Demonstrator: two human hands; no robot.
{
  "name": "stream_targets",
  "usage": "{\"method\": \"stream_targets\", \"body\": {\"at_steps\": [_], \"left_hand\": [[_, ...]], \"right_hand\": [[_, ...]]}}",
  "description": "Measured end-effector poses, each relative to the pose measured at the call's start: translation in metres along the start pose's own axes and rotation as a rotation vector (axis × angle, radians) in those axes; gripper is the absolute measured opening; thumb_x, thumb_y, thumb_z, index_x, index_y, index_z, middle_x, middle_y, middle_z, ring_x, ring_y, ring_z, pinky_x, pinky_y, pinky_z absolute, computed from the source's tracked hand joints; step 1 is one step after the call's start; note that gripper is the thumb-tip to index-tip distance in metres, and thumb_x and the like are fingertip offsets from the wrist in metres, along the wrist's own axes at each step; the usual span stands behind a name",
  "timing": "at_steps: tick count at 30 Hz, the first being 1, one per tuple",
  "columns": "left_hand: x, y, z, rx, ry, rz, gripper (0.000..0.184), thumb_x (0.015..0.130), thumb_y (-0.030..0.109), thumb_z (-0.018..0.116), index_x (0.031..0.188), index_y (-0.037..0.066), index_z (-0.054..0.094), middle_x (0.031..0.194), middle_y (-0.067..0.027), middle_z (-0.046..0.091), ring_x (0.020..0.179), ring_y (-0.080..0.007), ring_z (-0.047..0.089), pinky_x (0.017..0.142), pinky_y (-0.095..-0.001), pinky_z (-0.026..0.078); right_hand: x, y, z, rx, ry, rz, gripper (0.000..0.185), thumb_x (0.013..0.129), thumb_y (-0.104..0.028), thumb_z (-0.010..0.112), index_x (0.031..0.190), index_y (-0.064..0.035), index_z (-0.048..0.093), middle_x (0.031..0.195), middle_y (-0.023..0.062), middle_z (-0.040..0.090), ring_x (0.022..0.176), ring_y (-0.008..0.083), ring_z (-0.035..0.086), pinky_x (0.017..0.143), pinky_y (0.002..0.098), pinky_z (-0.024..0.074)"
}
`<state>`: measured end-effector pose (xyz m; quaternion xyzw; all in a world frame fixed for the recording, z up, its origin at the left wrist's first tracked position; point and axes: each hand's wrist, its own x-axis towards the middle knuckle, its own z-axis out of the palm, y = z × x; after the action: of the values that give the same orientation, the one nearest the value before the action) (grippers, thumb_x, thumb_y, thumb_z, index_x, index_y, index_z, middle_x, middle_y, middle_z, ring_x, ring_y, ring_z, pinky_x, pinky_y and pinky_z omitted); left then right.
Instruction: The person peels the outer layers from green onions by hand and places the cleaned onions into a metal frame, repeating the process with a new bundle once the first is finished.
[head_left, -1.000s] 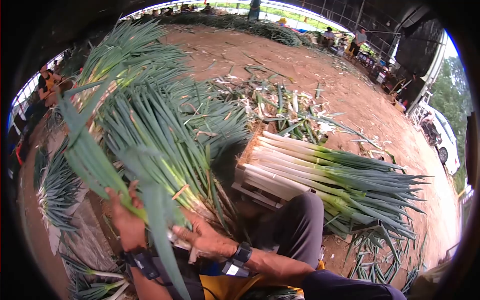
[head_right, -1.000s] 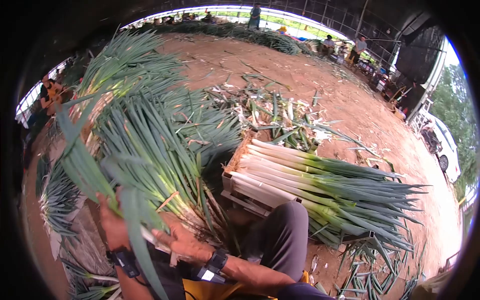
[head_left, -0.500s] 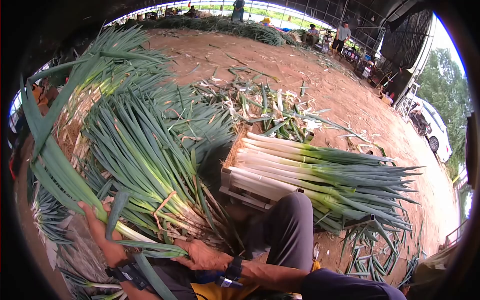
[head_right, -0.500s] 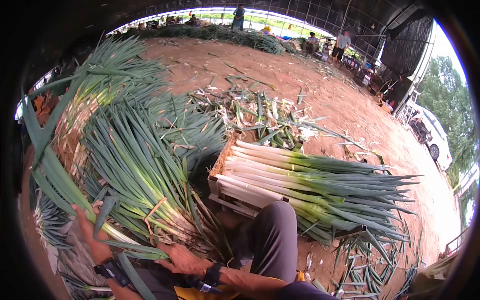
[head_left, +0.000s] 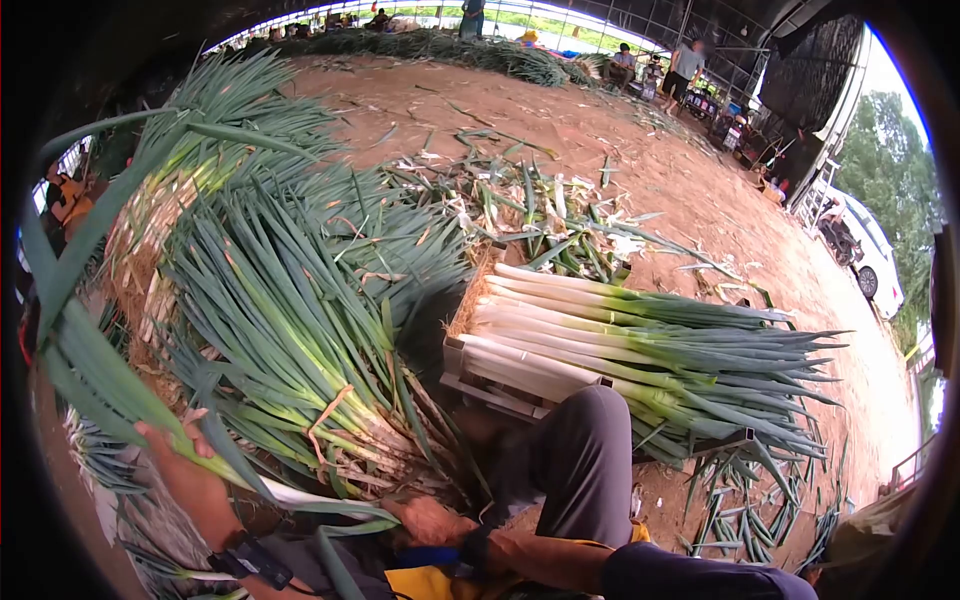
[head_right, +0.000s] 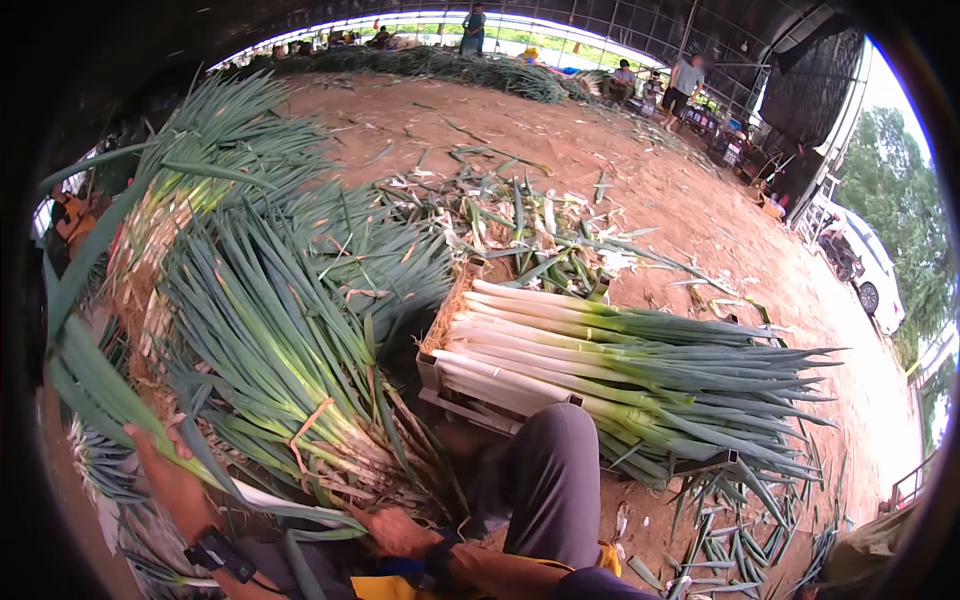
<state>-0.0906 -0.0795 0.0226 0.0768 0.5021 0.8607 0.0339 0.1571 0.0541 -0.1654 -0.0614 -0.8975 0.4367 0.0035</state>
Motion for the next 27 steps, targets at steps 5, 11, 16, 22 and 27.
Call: {"method": "stream_targets", "body": {"at_steps": [5,11,16,22,27], "left_hand": [[0.017,0.002,-0.032,-0.057,0.071,-0.004,0.050,0.101,0.055,0.049,0.110,0.006,0.053,0.073,-0.0049,0.051,0.059,-0.0114,0.042,0.056,-0.0248,0.035],[0.023,0.010,-0.036,-0.094,0.154,0.021,0.049,0.101,0.055,0.050,0.111,0.007,0.051,0.072,-0.0053,0.050,0.059,-0.0119,0.043,0.056,-0.0250,0.035],[0.029,0.011,-0.045,-0.098,0.146,0.034,0.046,0.101,0.053,0.050,0.110,0.008,0.052,0.072,-0.0057,0.050,0.059,-0.0120,0.044,0.056,-0.0249,0.035],[0.017,0.000,-0.029,-0.034,0.158,-0.021,0.045,0.102,0.052,0.050,0.105,0.007,0.052,0.072,-0.0046,0.051,0.057,-0.0118,0.043,0.054,-0.0246,0.036],[0.015,0.001,-0.023,-0.010,0.159,-0.019,0.045,0.102,0.053,0.051,0.105,0.007,0.053,0.071,-0.0042,0.051,0.056,-0.0118,0.043,0.054,-0.0247,0.036]], "right_hand": [[-0.019,0.095,0.076,-0.014,0.117,0.063,0.021,0.082,-0.020,0.066,0.095,-0.0056,0.060,0.072,0.0166,0.065,0.065,0.0322,0.062,0.059,0.0452,0.0473],[-0.033,0.146,0.118,0.277,0.131,0.106,0.027,0.085,-0.027,0.063,0.070,-0.0051,0.060,0.073,0.0099,0.067,0.063,0.0204,0.063,0.056,0.0413,0.0465],[-0.036,0.097,0.068,-0.095,0.218,0.207,0.020,0.088,-0.025,0.059,0.092,-0.0074,0.067,0.085,0.0153,0.069,0.075,0.0279,0.068,0.065,0.0447,0.0508],[-0.044,0.108,0.095,-0.444,0.553,0.191,0.029,0.087,-0.030,0.059,0.102,-0.0093,0.071,0.084,0.0166,0.071,0.074,0.0346,0.070,0.063,0.0490,0.0543],[-0.048,0.121,0.115,-0.565,0.213,0.532,0.028,0.086,-0.034,0.059,0.098,-0.0148,0.076,0.089,0.0131,0.073,0.078,0.0325,0.071,0.068,0.0490,0.0551]]}}
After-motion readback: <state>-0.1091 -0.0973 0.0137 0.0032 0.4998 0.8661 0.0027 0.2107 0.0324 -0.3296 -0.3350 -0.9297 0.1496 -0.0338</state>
